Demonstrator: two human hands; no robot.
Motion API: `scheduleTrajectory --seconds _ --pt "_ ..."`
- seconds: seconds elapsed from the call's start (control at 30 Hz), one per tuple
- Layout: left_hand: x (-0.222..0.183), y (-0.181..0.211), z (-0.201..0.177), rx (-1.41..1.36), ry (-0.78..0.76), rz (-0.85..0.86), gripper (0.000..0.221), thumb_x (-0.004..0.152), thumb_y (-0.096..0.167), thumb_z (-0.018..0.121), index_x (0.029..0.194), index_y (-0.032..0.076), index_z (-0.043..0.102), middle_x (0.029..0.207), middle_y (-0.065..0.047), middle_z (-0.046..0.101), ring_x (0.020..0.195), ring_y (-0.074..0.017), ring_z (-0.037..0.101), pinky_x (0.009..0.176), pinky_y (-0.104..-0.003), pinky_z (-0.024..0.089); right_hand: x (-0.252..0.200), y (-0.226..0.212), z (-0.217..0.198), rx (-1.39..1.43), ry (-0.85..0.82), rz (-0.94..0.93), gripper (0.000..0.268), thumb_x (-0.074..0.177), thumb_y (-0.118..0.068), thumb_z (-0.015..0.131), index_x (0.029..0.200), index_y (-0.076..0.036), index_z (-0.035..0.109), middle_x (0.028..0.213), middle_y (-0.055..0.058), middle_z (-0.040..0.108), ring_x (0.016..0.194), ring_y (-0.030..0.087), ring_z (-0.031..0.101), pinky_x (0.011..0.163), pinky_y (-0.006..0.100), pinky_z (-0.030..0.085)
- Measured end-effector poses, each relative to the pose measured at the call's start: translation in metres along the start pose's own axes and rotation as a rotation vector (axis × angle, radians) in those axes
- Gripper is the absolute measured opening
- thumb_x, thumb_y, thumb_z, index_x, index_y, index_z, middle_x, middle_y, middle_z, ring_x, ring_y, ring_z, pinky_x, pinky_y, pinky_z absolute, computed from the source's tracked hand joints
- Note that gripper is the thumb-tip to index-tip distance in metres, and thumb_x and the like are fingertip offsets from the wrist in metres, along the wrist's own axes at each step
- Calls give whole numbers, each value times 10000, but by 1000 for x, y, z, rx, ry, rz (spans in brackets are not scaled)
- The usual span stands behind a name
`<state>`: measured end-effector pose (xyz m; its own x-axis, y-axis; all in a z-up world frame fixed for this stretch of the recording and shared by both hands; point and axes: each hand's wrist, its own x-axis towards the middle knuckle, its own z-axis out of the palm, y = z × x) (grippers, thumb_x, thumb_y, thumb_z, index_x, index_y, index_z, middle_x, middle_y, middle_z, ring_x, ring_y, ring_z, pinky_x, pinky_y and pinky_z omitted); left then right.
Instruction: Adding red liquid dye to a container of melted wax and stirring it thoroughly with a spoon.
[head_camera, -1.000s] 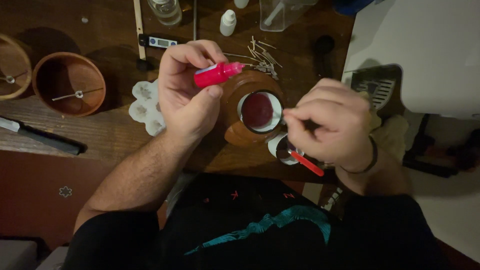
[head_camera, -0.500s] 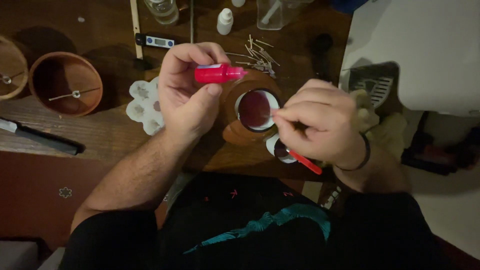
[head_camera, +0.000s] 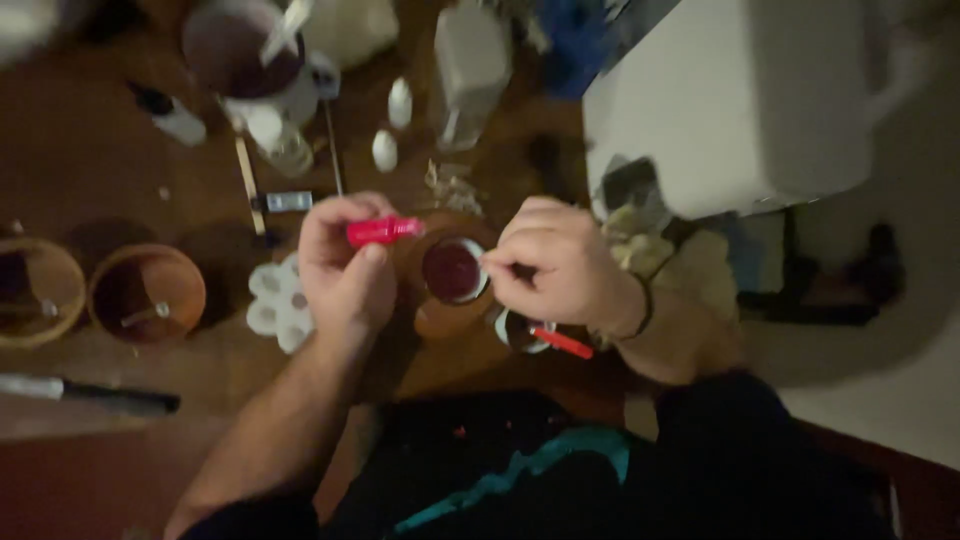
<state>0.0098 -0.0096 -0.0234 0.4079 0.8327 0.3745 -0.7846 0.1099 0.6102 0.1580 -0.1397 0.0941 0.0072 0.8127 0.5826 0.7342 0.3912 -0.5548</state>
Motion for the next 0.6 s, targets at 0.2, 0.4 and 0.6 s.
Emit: scheduleTrajectory --seconds 0.2,0.4,0.6 --pt "-4 -1 -3 -76 -8 -55 380 874 93 769 1105 -15 488 1043 -228 557 982 -264 592 855 -338 544 2 -9 -6 -92 -74 18 154 809 -8 727 678 -59 663 688 82 682 618 302 642 558 372 526" --pt "-9 -7 -10 -80 0 -76 353 877 52 747 1119 -59 515 1035 -254 578 986 -285 615 853 -378 600 -5 -8 -12 -70 -169 -41 119 873 -86 709 758 -76 683 779 77 706 702 299 662 598 381 558" --pt "-18 -27 -20 -59 60 -62 384 870 -12 725 1194 -133 558 1036 -371 588 917 -351 648 779 -508 649 3 -15 -12 -66 -195 -64 88 877 -115 725 794 -90 723 838 80 715 731 275 672 627 371 586"
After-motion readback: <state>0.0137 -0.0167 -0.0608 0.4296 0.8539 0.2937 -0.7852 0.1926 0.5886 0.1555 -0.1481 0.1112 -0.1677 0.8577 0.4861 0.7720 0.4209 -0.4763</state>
